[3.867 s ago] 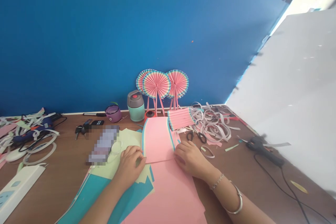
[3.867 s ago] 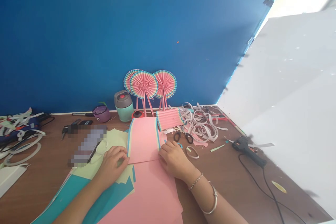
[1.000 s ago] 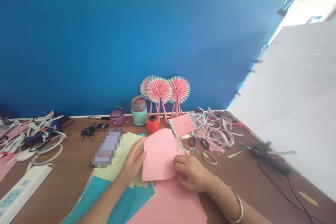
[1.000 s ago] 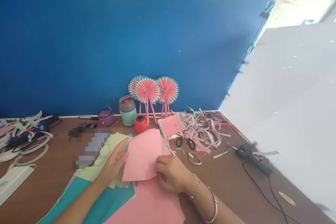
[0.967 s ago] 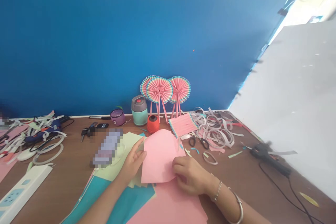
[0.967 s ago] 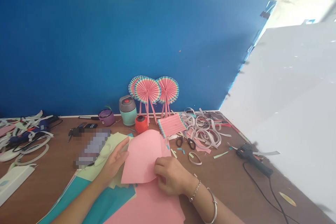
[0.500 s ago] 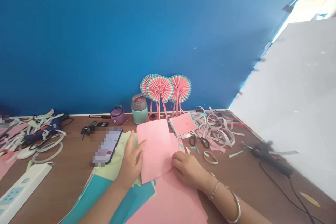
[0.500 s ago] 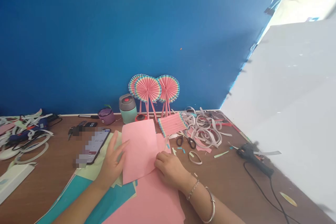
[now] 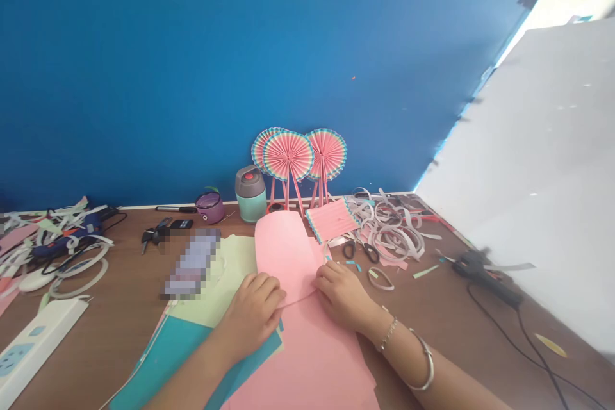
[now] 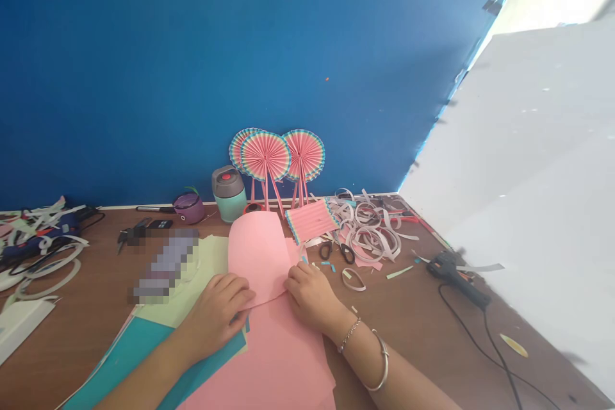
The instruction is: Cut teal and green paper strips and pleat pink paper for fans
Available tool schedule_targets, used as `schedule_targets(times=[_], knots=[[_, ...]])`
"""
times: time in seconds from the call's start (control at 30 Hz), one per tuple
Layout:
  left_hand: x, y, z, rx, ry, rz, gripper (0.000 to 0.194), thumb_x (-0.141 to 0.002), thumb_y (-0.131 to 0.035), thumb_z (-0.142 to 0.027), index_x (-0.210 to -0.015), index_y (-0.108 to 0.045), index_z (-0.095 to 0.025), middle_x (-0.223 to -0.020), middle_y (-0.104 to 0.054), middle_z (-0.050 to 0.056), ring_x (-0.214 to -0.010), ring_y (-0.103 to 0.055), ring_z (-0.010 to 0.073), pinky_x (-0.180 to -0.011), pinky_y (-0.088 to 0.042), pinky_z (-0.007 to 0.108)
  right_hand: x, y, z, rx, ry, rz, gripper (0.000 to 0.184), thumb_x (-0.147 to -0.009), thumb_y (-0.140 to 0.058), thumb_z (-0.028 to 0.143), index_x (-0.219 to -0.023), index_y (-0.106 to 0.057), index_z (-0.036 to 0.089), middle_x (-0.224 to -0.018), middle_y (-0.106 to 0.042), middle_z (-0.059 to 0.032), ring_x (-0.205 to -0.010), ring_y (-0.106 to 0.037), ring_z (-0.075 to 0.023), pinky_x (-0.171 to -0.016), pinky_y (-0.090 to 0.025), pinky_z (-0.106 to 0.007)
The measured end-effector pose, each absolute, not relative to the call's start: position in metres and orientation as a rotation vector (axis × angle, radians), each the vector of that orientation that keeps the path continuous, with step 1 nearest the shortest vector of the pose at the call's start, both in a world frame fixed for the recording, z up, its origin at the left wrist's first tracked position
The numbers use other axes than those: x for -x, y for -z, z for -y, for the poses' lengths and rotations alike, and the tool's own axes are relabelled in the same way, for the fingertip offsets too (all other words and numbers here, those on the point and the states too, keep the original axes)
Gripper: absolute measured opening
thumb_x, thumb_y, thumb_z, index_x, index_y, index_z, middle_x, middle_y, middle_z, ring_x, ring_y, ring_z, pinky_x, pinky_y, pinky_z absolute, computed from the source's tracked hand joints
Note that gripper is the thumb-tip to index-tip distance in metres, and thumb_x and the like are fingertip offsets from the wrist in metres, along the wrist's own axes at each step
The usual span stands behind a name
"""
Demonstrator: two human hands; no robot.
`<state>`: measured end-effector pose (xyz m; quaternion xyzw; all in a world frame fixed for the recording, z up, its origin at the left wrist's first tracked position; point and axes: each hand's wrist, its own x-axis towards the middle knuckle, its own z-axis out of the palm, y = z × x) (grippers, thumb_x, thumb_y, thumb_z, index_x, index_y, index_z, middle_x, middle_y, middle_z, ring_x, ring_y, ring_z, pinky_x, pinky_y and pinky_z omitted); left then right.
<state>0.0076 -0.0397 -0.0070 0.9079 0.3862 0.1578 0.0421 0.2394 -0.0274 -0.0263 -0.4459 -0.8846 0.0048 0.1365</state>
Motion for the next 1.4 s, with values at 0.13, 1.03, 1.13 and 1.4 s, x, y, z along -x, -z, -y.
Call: schedule_targets(times=[0.13, 1.03, 1.13, 1.4], knots=[[-0.007, 0.016, 0.037, -2.848, -0.42, -1.129, 0.019, -0.085, -0.042, -0.011, -0.089, -0.058, -0.021, -0.084, -0.057, 0.004, -0.082, -0.048, 0.0193, -0.075, -0.036, 0.035, -0.237, 0.027, 0.028, 1.129, -0.013, 2.639, 0.023, -0.078, -0.047, 0.006, -0.092, -0.06, 0.019, -0.087, -0.058, -0.0059, -0.082, -0.044, -0.0192, -0.07, -0.028, -0.033], [0.012, 0.004, 0.023, -2.18, -0.448, -1.427, 0.021, -0.08, -0.043, -0.025, -0.06, -0.047, -0.021, -0.081, -0.054, 0.002, -0.085, -0.051, 0.0191, -0.077, -0.042, 0.034, -0.251, 0.029, 0.008, 1.262, -0.748, 2.066, 0.019, -0.081, -0.055, 0.019, -0.062, -0.056, 0.017, -0.085, -0.056, -0.0051, -0.085, -0.053, -0.0176, -0.081, -0.042, -0.034], [0.012, 0.005, 0.023, -2.176, -0.463, -1.446, 0.021, -0.08, -0.044, -0.025, -0.059, -0.047, -0.021, -0.08, -0.054, 0.002, -0.084, -0.052, 0.0191, -0.075, -0.043, 0.035, -0.25, 0.029, 0.007, 1.279, -0.756, 2.041, 0.022, -0.081, -0.054, 0.02, -0.059, -0.053, 0.017, -0.084, -0.056, -0.0047, -0.084, -0.054, -0.0173, -0.08, -0.043, -0.034], [0.013, 0.008, 0.023, -2.154, -0.486, -1.446, 0.022, -0.079, -0.045, -0.026, -0.057, -0.049, -0.021, -0.079, -0.055, 0.001, -0.083, -0.053, 0.0183, -0.073, -0.045, 0.032, -0.246, 0.033, 0.004, 1.382, -0.664, 2.022, 0.025, -0.08, -0.053, 0.021, -0.056, -0.047, 0.018, -0.076, -0.055, -0.0039, -0.077, -0.053, -0.0172, -0.072, -0.044, -0.032]])
